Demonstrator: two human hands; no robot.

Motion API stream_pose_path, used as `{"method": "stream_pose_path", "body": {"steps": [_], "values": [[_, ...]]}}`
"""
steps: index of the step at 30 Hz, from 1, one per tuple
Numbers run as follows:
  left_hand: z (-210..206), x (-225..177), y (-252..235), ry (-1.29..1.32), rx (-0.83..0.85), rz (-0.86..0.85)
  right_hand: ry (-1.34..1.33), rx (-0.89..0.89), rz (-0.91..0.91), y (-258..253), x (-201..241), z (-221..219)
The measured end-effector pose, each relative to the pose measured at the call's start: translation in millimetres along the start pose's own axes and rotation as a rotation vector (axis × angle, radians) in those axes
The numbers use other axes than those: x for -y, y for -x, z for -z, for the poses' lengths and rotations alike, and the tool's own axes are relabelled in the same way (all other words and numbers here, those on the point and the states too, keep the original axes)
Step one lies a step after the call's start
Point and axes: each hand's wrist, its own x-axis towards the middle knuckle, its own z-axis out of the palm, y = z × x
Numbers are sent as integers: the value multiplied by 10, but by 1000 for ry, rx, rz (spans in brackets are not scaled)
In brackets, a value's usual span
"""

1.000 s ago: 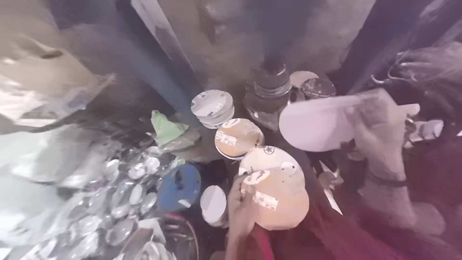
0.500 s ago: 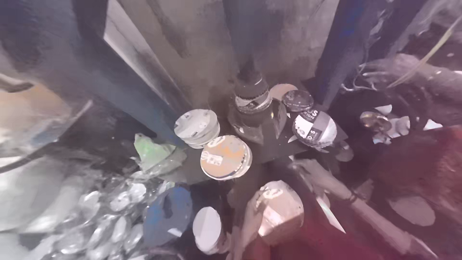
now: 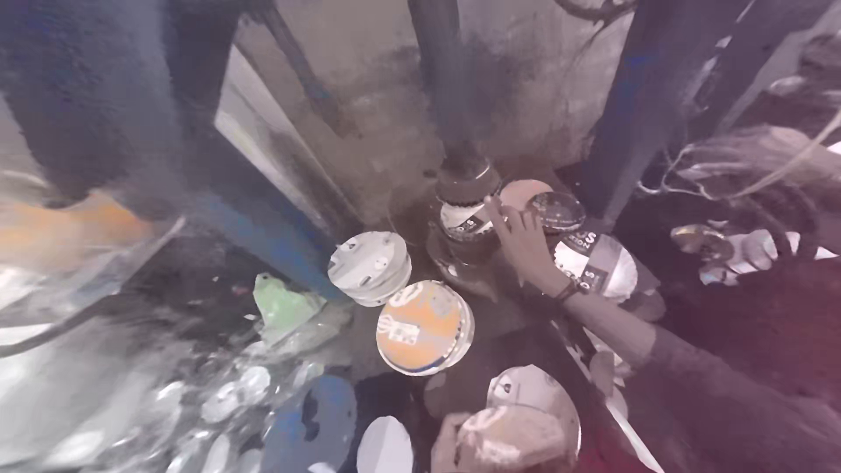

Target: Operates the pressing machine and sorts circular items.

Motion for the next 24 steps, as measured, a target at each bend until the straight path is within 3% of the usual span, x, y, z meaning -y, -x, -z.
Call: {"method": "stream_pose_path", "body": {"steps": [8, 11, 16, 20, 24], "values": [[114, -298, -163, 65, -203, -163, -57, -119, 146, -79, -56, 118], [154, -416, -182, 124, -307, -216, -164, -27, 223, -184, 36, 42], [282, -485, -173, 76, -398, -302, -149, 204, 152, -325, 306, -113], [376, -491, -150, 116, -434, -252, -155, 85, 254, -274, 440, -5], [252, -505, -248, 270, -428, -103, -173, 206, 367, -80, 271, 122]]}}
